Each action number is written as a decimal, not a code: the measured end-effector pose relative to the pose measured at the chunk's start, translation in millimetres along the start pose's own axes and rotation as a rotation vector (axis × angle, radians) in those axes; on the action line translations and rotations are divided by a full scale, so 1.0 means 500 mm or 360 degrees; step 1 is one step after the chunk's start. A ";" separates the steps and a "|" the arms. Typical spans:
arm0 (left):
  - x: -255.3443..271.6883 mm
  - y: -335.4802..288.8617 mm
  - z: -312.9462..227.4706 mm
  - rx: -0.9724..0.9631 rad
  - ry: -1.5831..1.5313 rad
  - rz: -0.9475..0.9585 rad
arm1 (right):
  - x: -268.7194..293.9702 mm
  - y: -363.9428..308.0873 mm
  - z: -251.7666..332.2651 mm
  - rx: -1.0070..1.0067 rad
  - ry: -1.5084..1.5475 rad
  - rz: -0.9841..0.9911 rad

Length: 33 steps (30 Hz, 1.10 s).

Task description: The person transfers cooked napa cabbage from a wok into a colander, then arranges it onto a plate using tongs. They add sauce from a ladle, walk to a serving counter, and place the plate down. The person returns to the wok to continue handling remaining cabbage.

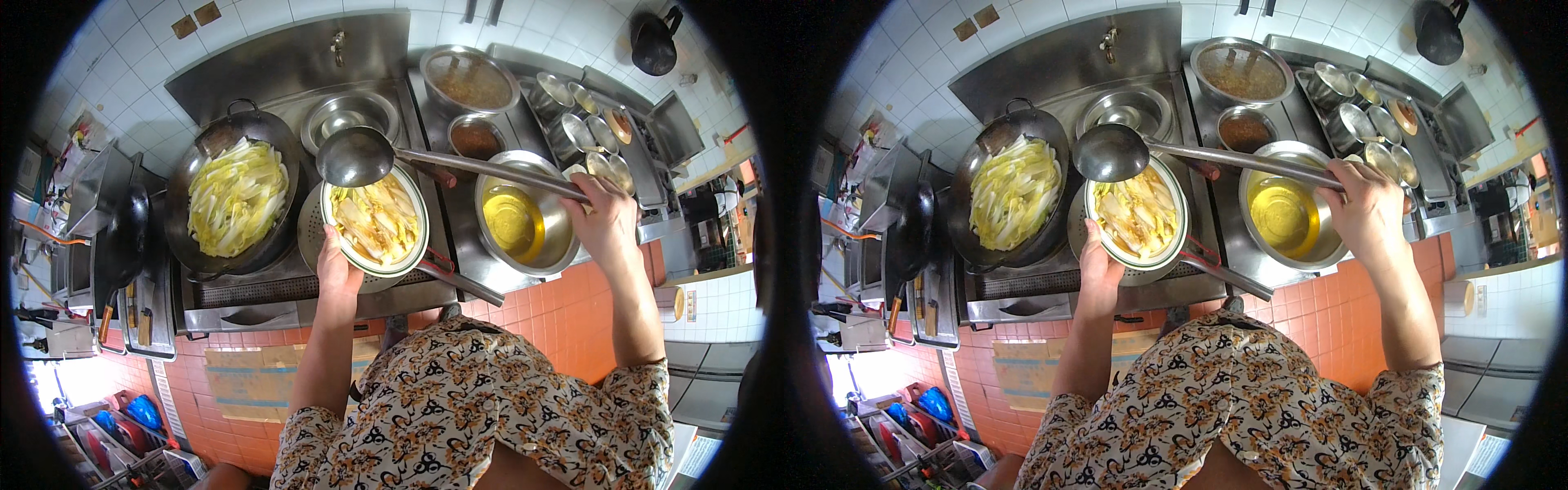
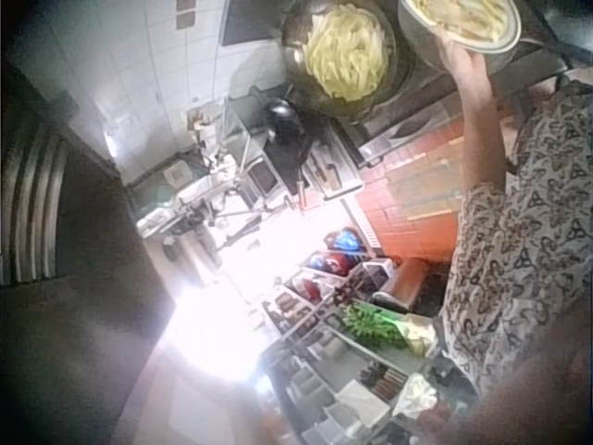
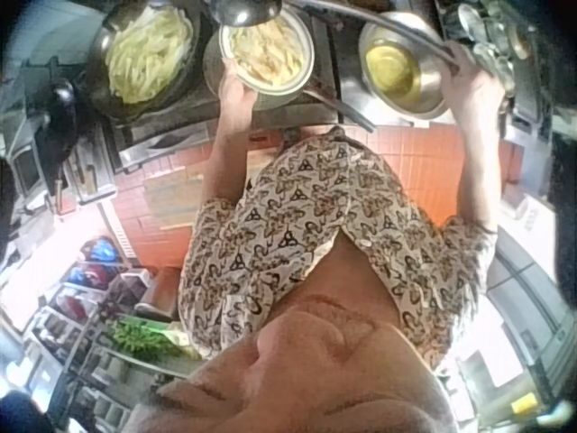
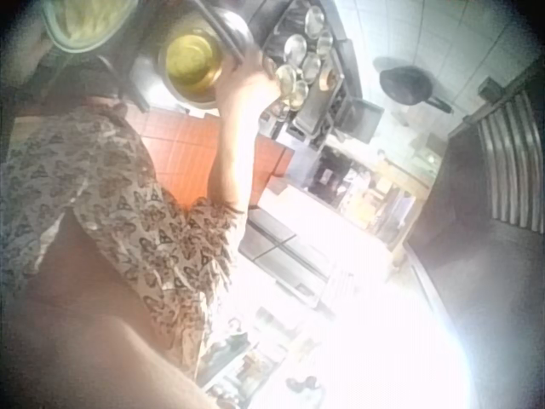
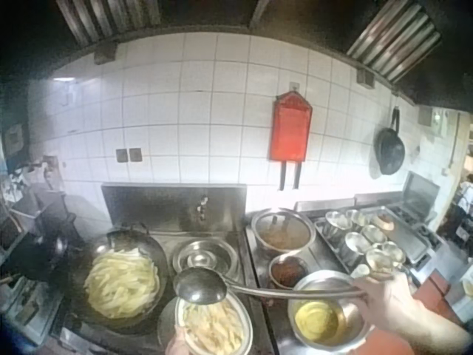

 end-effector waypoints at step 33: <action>0.012 0.008 -0.001 0.0147 0.0434 0.0030 | -0.033 -0.051 -0.078 -0.0440 0.0221 0.0028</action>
Point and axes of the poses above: each hand's wrist, its own y-axis towards the middle knuckle, its own x-axis out of the back of the hand, z = x × y, the point moved 2 cm from there along y, towards the middle knuckle, and after that the axes turned 1 degree about -x, right-handed, at the moved point
